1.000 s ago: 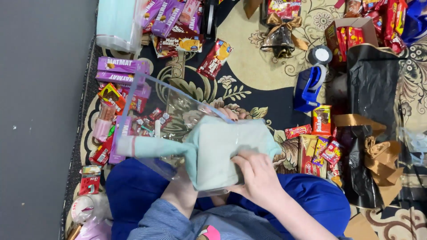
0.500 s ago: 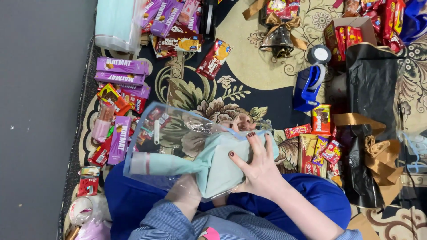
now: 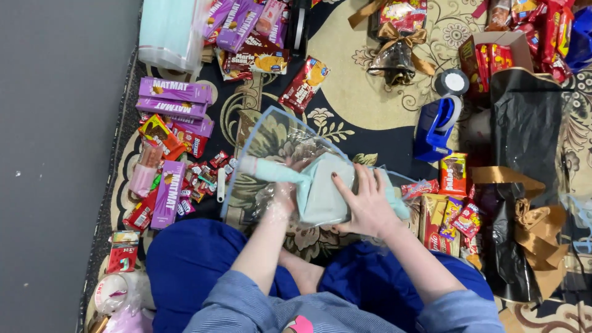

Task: The person is creating a snack bouquet by arranging various chocolate bars and snack boxes on light blue wrapping paper, folding the paper around them, and securing it with tape.

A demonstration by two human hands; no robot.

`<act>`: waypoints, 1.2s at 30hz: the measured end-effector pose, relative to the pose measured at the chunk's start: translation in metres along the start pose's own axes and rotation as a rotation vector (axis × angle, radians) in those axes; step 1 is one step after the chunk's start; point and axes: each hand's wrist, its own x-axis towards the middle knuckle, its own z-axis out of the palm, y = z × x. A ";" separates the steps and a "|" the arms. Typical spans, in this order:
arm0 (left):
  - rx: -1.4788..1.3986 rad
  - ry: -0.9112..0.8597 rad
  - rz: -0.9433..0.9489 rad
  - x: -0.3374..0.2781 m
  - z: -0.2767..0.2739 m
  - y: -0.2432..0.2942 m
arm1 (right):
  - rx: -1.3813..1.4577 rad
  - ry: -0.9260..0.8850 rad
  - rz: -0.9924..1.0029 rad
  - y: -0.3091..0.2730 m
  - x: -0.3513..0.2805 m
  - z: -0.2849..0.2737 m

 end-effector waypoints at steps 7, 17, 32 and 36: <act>0.522 0.304 0.052 0.005 -0.107 0.136 | -0.094 -0.473 0.010 0.005 0.021 0.033; 1.542 0.635 0.458 0.045 -0.164 0.140 | -0.100 -0.425 -0.025 -0.010 0.029 0.023; 2.724 -0.531 0.263 0.004 0.011 0.011 | -0.067 -0.386 0.028 -0.016 0.036 0.047; 2.759 -0.495 0.454 0.018 -0.013 0.004 | -0.037 -0.354 0.014 -0.019 0.028 0.041</act>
